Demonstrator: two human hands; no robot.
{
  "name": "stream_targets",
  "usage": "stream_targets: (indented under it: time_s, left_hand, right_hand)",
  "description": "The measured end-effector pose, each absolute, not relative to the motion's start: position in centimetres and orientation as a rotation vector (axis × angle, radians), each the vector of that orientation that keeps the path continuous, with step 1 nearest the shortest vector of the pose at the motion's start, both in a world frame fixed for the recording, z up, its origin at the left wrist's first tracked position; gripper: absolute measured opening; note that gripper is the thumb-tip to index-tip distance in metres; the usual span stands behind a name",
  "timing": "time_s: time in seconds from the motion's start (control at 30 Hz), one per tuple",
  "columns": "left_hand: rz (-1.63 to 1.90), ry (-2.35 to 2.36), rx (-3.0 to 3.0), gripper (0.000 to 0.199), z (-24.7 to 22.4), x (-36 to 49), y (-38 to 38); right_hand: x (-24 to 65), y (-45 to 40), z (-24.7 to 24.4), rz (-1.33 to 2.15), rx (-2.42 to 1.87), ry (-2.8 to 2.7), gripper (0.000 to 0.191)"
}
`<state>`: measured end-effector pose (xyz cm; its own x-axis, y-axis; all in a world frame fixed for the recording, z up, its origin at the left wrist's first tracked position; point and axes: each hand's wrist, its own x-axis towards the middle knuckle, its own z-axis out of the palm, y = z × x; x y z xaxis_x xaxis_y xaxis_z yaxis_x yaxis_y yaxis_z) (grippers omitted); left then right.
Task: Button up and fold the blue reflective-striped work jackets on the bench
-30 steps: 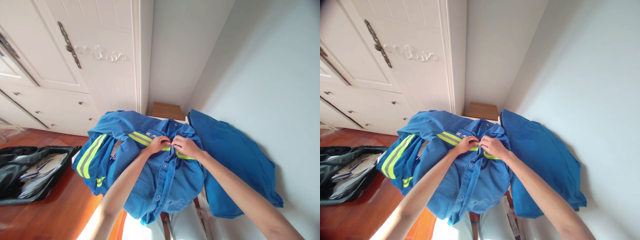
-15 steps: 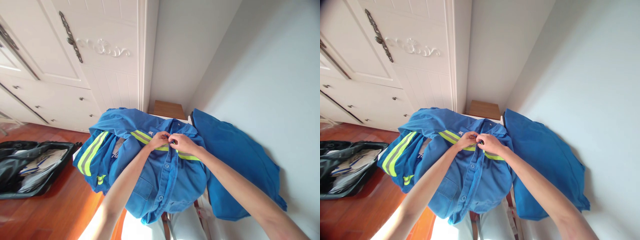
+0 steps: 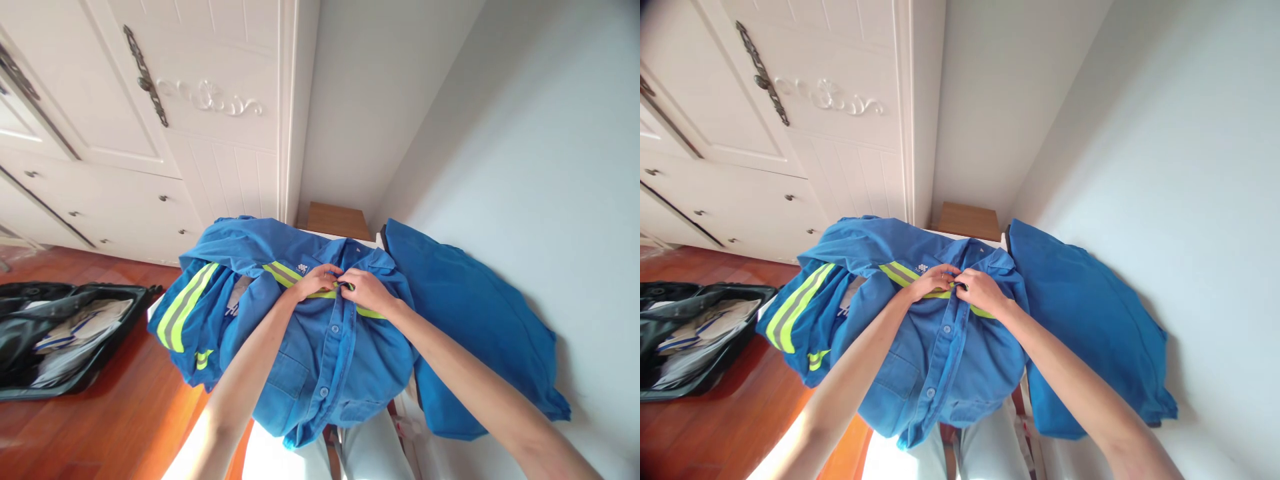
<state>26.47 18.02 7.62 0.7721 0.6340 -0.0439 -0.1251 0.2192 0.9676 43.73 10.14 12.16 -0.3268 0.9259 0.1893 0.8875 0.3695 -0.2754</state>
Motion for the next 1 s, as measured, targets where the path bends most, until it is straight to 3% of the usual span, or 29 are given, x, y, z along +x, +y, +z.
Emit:
stream_targets:
  time_s: [0.37, 0.57, 0.83, 1.0]
  left_hand:
    - [0.572, 0.405, 1.444, 0.070, 7.1, 26.5, 17.2]
    - [0.559, 0.444, 1.458, 0.063, 6.2, 26.6, 17.4]
    - [0.650, 0.508, 1.454, 0.034, 6.7, 26.7, 16.6]
    - [0.660, 0.527, 1.458, 0.034, 6.8, 26.7, 16.5]
  right_hand:
    - [43.6, 10.7, 13.3, 0.351, -1.679, -2.215, 0.018]
    - [43.7, 10.8, 13.5, 0.358, -1.707, -2.307, 0.024]
    - [44.1, 10.9, 15.4, 0.522, -1.623, -2.406, 0.018]
    - [43.9, 10.8, 15.3, 0.445, -1.634, -2.359, 0.018]
